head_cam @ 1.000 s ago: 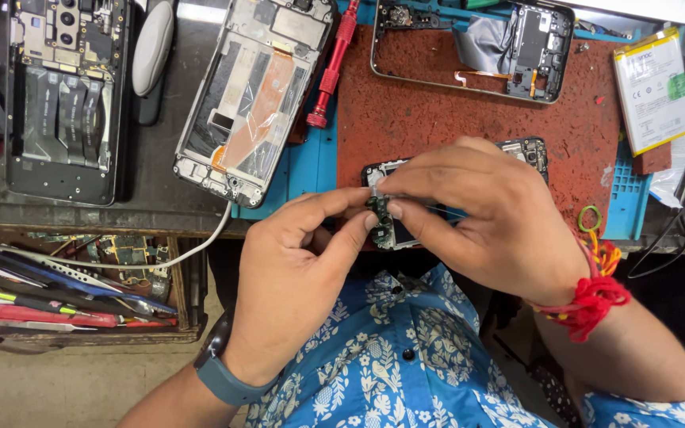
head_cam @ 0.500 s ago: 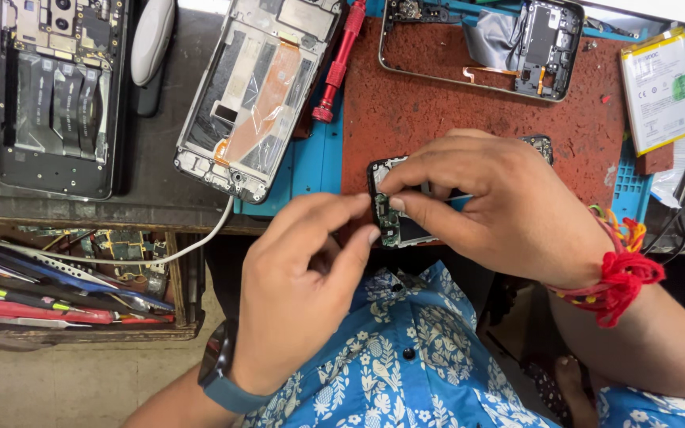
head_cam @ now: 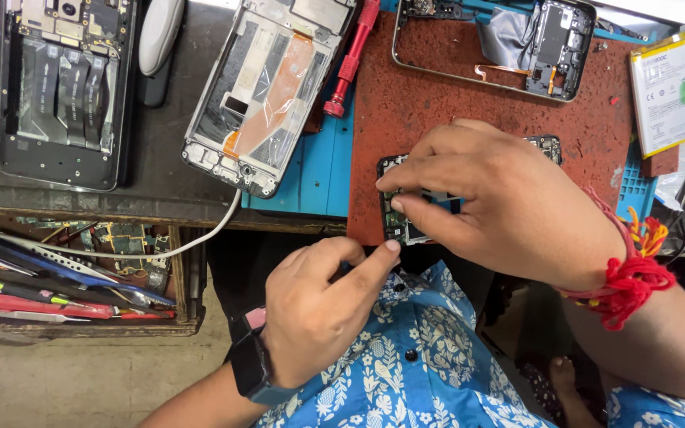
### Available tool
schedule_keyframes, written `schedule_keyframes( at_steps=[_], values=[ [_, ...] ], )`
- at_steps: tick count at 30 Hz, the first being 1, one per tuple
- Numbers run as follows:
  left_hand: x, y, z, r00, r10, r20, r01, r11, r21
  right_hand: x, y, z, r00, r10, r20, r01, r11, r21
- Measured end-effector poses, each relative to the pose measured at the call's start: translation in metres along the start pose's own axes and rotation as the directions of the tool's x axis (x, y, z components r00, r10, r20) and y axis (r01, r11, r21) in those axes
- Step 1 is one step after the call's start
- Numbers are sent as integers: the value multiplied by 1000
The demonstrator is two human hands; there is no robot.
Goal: The person is repairing a mobile phone by hand using tweezers to manipulate small internal components and applying glue from a tube to the frame.
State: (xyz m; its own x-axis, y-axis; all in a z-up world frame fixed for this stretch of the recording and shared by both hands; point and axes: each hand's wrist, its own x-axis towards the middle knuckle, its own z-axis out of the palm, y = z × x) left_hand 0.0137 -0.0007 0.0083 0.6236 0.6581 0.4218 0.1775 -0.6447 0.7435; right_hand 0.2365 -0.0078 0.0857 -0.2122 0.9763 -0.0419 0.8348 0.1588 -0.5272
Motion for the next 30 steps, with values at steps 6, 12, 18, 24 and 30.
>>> schedule_keyframes(
  at_steps=[6,12,18,24,30],
  values=[
    [-1,-5,-1,999,45,17,-45,999,8,2,-3,1,1000,18,6,-18,1000,-19],
    [-1,-5,1,999,44,8,-44,999,-7,1,-4,-8,1000,21,2,-21,999,28],
    [3,-6,-4,997,77,-4,-77,997,-7,-11,-4,-16,996,81,-28,-80,996,31],
    [16,-1,-9,998,65,-3,-65,997,46,-15,0,-8,991,123,-44,-120,991,56],
    [33,6,-17,992,-14,127,-8,986,168,-26,-2,-14,993,113,-47,-106,987,123]
  ],
)
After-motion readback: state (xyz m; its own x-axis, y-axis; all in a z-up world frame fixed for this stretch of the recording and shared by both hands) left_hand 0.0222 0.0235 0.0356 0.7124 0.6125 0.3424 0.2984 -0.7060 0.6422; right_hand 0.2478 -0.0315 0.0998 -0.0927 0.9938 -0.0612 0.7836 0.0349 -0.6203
